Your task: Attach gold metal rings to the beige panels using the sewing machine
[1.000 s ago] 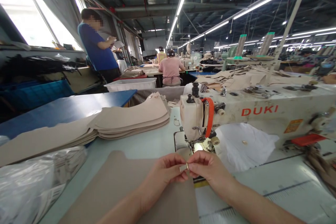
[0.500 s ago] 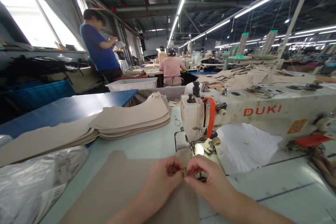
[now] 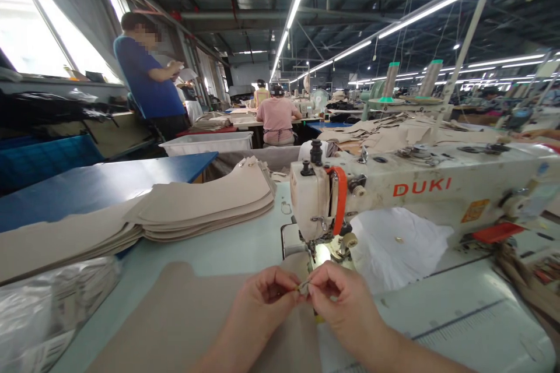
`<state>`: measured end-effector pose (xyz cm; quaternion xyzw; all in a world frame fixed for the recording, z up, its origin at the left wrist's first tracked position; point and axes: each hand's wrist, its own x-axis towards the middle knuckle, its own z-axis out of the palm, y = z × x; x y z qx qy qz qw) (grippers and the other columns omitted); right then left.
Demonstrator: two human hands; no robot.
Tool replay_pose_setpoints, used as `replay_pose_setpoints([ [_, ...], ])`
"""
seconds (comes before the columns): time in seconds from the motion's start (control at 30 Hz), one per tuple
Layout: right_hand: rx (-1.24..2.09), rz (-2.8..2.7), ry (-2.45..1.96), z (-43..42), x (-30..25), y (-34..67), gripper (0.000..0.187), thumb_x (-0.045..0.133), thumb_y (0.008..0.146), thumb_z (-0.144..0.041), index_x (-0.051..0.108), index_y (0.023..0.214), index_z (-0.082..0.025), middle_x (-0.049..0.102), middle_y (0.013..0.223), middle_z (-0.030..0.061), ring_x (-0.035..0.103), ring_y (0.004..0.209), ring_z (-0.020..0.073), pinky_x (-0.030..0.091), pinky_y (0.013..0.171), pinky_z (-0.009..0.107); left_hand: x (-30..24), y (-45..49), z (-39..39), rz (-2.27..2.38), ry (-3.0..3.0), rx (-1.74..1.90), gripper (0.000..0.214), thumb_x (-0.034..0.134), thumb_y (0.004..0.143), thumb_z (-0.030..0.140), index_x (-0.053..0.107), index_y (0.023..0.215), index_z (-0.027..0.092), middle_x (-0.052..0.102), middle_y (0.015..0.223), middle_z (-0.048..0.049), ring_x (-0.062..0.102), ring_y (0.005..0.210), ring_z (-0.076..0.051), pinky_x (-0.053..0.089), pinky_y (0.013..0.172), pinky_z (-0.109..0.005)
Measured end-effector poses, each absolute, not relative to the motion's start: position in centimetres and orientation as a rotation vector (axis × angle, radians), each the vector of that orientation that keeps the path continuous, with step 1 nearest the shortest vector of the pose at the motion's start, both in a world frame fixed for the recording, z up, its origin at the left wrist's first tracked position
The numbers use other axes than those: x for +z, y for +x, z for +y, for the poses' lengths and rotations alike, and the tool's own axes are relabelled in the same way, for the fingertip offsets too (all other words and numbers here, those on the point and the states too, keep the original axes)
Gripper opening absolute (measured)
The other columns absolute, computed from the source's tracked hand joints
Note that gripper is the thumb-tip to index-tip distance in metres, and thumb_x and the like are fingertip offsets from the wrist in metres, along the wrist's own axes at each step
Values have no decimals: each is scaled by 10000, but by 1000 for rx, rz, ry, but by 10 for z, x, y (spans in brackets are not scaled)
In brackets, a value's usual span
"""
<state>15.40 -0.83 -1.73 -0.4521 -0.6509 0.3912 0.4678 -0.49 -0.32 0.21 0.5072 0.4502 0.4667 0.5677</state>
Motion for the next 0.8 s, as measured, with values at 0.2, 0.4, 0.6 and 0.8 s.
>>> replay_pose_setpoints([
  [0.2,916,-1650,-1119,-11,-16,155,88,514,741,-176,553,664,-160,599,702,5,511,601,101,390,562,202,-5,-7,-5,1146,1300,1109,138,719,592,191,605,669,177,638,612,28,594,579,-115,464,571,-201],
  [0.4,1074,-1622,-1055,-14,-12,158,86,523,803,-197,588,753,-171,622,736,-4,590,692,112,446,644,200,1,-9,-11,1263,1564,1085,46,617,688,207,594,727,196,656,675,10,641,646,-149,502,631,-237],
  [0.6,1353,-1417,-941,-13,-12,161,98,569,768,-191,610,855,-171,663,782,7,638,736,129,490,692,220,5,-9,-14,1318,1686,1069,33,592,717,234,600,732,206,667,705,2,639,661,-153,510,658,-248],
  [0.8,1311,-1493,-1023,-11,-9,163,93,550,775,-202,634,772,-161,636,682,-1,604,655,119,464,627,206,4,-9,-14,1343,1714,1085,23,594,704,224,607,720,212,658,682,13,625,631,-145,508,637,-238],
])
